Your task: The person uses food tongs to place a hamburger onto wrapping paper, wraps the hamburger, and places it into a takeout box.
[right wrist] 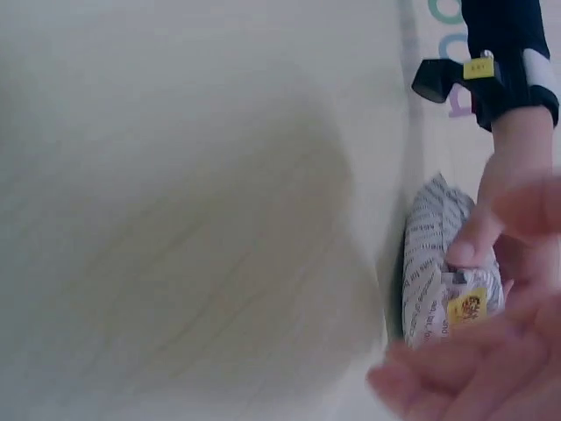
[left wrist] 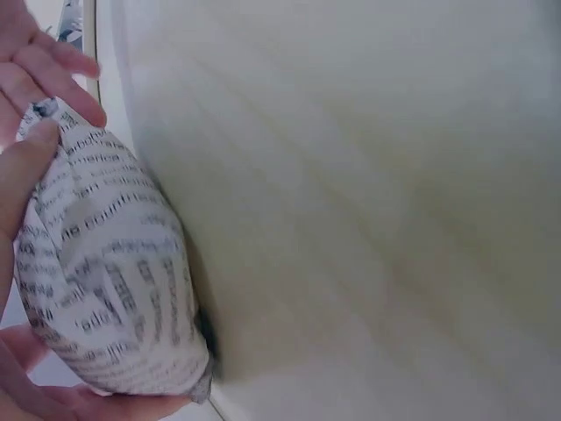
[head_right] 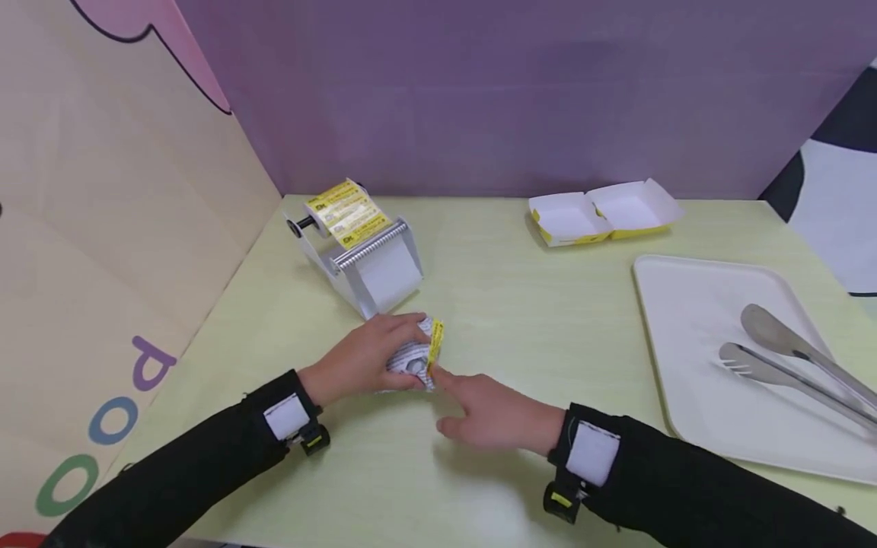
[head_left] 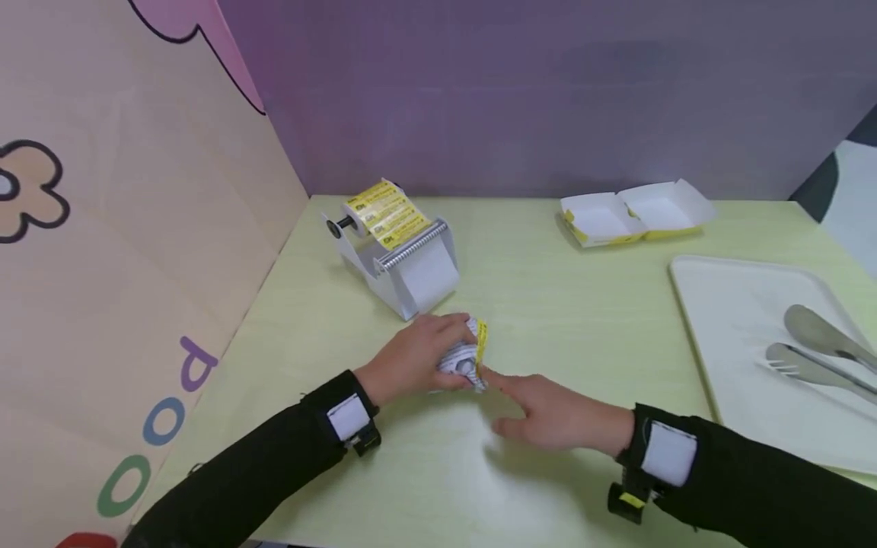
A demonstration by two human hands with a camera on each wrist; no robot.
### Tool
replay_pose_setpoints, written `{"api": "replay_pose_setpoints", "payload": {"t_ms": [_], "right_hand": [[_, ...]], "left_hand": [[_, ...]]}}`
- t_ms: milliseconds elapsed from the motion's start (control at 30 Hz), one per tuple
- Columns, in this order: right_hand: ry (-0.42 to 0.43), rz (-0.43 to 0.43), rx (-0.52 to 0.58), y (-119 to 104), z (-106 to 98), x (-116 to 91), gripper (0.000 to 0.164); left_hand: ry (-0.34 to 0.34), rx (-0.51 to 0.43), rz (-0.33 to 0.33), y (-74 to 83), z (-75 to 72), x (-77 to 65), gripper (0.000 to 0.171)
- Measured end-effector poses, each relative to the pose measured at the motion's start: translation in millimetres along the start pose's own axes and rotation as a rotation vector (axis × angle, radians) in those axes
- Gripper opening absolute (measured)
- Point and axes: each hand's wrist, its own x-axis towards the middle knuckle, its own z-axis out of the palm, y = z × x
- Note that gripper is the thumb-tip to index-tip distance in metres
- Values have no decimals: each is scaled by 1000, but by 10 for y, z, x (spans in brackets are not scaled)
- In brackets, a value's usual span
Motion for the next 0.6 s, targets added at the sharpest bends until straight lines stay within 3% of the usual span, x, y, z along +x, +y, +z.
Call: {"api": "replay_pose_setpoints", "payload": {"t_ms": [233,600], "right_hand": [[155,23,-30,109,-27,162,82],[104,11,-77,137,-124,337,83]], "left_hand": [[-17,19,30,40,40,-17,55],[-35,56,44,56,33,6,56]]}}
